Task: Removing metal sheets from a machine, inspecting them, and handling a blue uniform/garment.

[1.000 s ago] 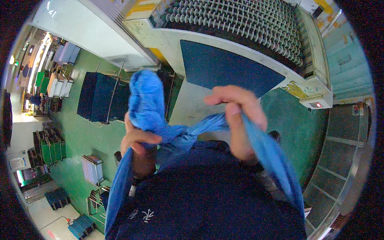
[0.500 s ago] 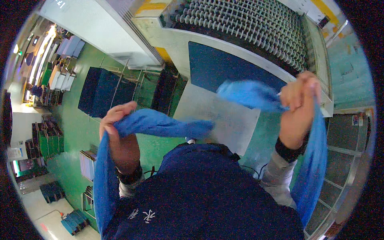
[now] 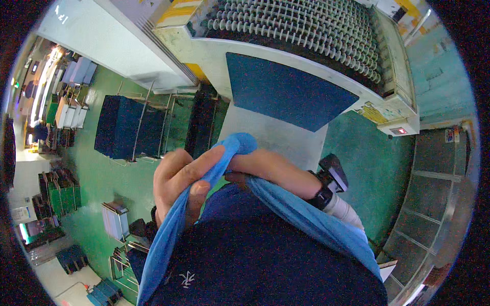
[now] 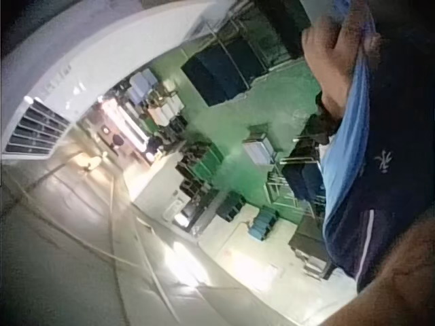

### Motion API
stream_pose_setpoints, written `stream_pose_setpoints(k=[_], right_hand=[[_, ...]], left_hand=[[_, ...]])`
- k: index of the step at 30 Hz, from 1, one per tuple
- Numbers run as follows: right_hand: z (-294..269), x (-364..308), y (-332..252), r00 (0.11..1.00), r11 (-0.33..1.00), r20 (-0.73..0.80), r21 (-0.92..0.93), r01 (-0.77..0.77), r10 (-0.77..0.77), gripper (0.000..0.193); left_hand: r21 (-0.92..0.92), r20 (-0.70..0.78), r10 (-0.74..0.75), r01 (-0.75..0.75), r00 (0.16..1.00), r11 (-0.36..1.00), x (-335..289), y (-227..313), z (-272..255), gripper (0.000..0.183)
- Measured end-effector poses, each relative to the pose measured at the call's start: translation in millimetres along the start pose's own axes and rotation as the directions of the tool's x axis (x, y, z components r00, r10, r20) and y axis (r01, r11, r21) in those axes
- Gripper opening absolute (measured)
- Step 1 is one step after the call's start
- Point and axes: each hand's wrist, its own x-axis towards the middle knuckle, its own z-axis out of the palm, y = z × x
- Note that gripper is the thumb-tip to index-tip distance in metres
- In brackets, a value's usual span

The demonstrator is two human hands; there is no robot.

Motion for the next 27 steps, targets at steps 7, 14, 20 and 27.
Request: stream_pose_setpoints(k=[7,14,20,27], right_hand=[[77,24,67,0.872,0.755,-0.477,0.529,0.387,-0.113,0.047],[13,26,-3,0.897,0.641,-0.223,0.635,0.431,-0.383,0.054],[13,29,0,0.892,0.868,0.175,0.369,0.334,-0.417,0.06],[31,21,24,0.943,0.917,0.09,0.282,0.284,-0.32,0.065]], left_hand=[[-0.461,0.011,0.118,-0.1,0.993,0.882,13,7,30,0.048],[-0.53,0.202,0.372,-0.219,0.906,0.819,18,9,40,0.05],[-0.594,0.24,0.385,-0.179,0.891,0.784,22,12,41,0.048],[-0.667,0.256,0.425,-0.16,0.868,0.728,20,13,41,0.048]])
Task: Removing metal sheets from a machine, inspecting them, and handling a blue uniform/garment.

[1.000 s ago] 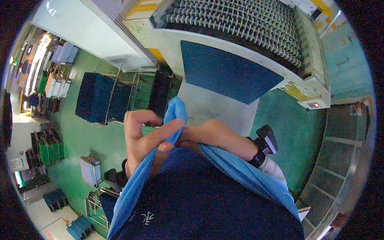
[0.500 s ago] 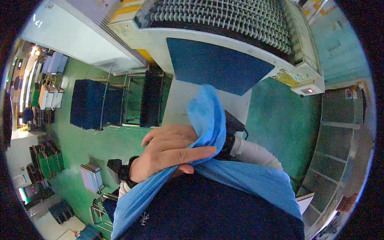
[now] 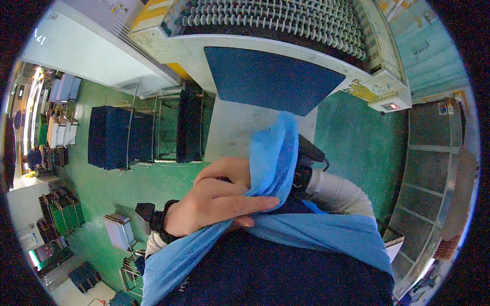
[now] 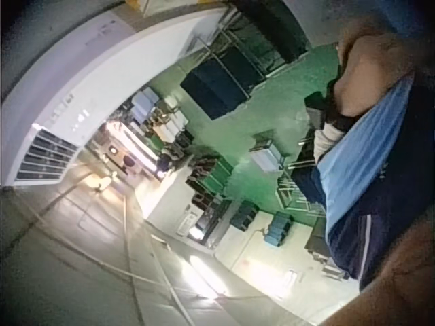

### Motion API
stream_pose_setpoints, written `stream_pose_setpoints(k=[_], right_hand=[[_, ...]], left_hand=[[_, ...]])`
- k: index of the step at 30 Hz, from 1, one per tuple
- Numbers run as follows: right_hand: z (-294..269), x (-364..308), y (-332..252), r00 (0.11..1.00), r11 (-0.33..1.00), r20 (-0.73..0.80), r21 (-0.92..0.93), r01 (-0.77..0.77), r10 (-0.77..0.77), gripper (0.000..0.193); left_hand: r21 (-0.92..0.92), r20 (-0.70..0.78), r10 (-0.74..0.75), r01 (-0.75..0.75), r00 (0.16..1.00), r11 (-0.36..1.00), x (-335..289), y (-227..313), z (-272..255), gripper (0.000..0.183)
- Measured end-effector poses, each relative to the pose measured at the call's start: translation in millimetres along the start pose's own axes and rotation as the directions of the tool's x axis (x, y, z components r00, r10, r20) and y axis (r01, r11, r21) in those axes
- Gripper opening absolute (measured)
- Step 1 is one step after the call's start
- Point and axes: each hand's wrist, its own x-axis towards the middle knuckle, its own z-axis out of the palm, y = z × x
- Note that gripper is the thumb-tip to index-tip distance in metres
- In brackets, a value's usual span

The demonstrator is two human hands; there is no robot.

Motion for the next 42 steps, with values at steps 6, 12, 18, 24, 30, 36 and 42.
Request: stream_pose_setpoints(k=[6,12,18,24,30,36,42], right_hand=[[-26,-24,-47,0.973,0.941,-0.066,-0.279,0.193,-0.219,0.058],[-52,-41,-58,0.986,0.97,-0.011,-0.18,0.163,-0.168,0.053],[-68,-60,-18,0.988,0.981,-0.059,0.127,0.149,-0.143,0.048],[-130,-58,33,0.604,0.978,-0.774,0.099,-0.184,0.192,0.031],[-204,-73,81,0.313,0.7,-0.856,-0.517,-0.492,-0.412,0.024],[-198,-59,92,0.472,0.166,-0.79,-0.565,-0.808,-0.392,0.034],[-187,-54,104,0.424,0.147,-0.797,-0.525,-0.838,-0.43,0.044]], left_hand=[[-0.093,0.089,-0.025,0.033,0.996,0.995,12,16,8,0.054],[-0.215,-0.044,0.082,-0.09,0.996,0.973,12,14,18,0.039],[-0.169,0.043,-0.067,0.073,0.997,0.983,11,20,-4,0.043],[-0.108,0.074,-0.174,0.181,0.982,0.978,-1,19,-11,0.04],[-0.244,0.088,-0.234,0.248,0.968,0.937,-10,3,2,0.038],[-0.314,0.082,-0.332,0.34,0.94,0.887,-17,2,6,0.029],[-0.291,0.063,-0.366,0.368,0.928,0.883,-17,5,0,0.029]])
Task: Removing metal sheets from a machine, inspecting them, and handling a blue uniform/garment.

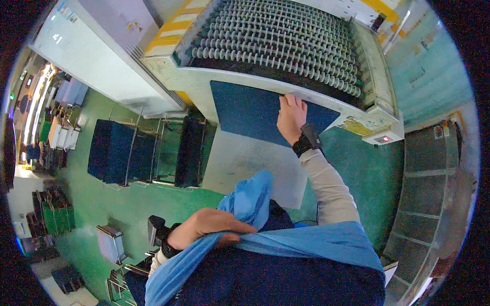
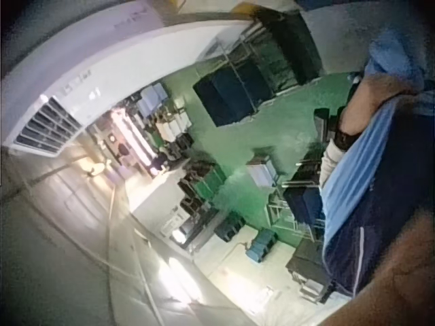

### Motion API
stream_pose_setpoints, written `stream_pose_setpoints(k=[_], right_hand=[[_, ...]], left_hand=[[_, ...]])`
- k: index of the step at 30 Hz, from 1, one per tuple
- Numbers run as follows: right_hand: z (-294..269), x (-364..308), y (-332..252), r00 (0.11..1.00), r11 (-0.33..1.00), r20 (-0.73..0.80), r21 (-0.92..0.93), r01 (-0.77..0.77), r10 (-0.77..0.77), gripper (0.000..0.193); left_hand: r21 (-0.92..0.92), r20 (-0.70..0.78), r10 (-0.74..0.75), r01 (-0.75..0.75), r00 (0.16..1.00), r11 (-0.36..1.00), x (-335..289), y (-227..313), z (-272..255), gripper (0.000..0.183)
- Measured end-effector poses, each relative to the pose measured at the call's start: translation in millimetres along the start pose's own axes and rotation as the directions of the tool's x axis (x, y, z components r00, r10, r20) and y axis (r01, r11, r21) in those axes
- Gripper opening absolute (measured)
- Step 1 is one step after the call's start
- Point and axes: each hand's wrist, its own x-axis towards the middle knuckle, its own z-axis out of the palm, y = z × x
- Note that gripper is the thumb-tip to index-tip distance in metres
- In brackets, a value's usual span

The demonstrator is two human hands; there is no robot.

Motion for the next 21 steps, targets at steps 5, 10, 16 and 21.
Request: stream_pose_setpoints(k=[5,10,16,21], right_hand=[[9,-2,3,0.998,1.0,-0.054,0.025,-0.012,0.013,0.047],[6,12,2,0.997,0.997,-0.063,0.07,-0.036,0.04,0.038],[-1,11,-2,0.997,0.997,-0.053,0.058,-0.056,0.059,0.032],[1,16,1,0.999,0.999,-0.038,0.041,-0.019,0.021,0.028]], left_hand=[[0.029,-0.034,0.044,-0.043,0.998,0.999,4,-4,-2,0.029],[0.017,-0.052,0.016,-0.015,0.999,1.0,5,-7,-2,0.028],[-0.048,-0.059,0.038,-0.041,0.998,0.998,2,-20,-2,0.029],[-0.043,-0.044,0.053,-0.055,0.998,0.998,-1,-27,-4,0.029]])
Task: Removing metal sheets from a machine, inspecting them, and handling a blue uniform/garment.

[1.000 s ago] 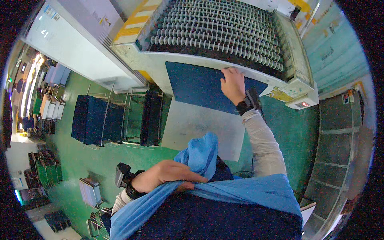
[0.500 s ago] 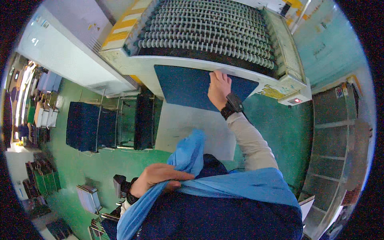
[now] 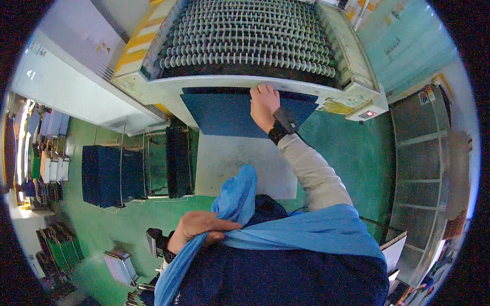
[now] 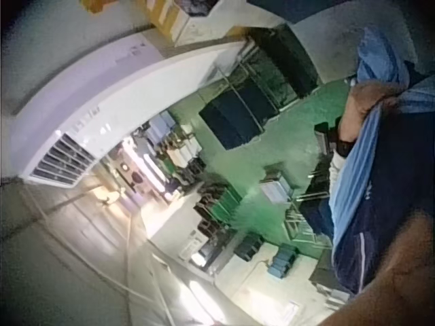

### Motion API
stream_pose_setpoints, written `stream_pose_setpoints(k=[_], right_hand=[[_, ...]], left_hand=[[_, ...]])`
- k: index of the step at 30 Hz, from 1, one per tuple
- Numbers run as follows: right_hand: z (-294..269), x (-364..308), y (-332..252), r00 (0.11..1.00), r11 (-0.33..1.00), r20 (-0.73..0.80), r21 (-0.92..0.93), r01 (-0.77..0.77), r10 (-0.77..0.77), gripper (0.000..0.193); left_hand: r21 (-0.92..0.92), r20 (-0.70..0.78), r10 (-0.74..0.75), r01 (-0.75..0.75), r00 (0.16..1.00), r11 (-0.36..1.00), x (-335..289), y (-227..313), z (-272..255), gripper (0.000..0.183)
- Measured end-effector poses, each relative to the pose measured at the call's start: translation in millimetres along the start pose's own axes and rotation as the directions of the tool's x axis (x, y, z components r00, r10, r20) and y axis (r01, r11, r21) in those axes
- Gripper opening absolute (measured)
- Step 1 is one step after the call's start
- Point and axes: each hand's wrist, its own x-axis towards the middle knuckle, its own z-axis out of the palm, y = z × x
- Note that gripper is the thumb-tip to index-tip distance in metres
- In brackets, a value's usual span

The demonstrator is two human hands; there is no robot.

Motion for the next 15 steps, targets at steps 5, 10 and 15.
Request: stream_pose_setpoints(k=[5,10,15], right_hand=[[4,-4,-3,1.0,0.998,-0.002,-0.067,0.006,-0.006,0.032],[-7,-9,-21,1.0,1.0,-0.028,-0.003,-0.009,0.009,0.028],[-3,-15,-22,0.999,0.992,0.052,0.124,0.007,-0.013,0.03]], left_hand=[[0.027,-0.002,-0.015,0.015,1.0,1.0,-5,2,-4,0.029],[-0.015,-0.041,0.01,-0.01,0.999,1.0,-14,0,-8,0.03],[-0.021,0.009,-0.026,0.026,1.0,0.999,-15,6,-17,0.03]])
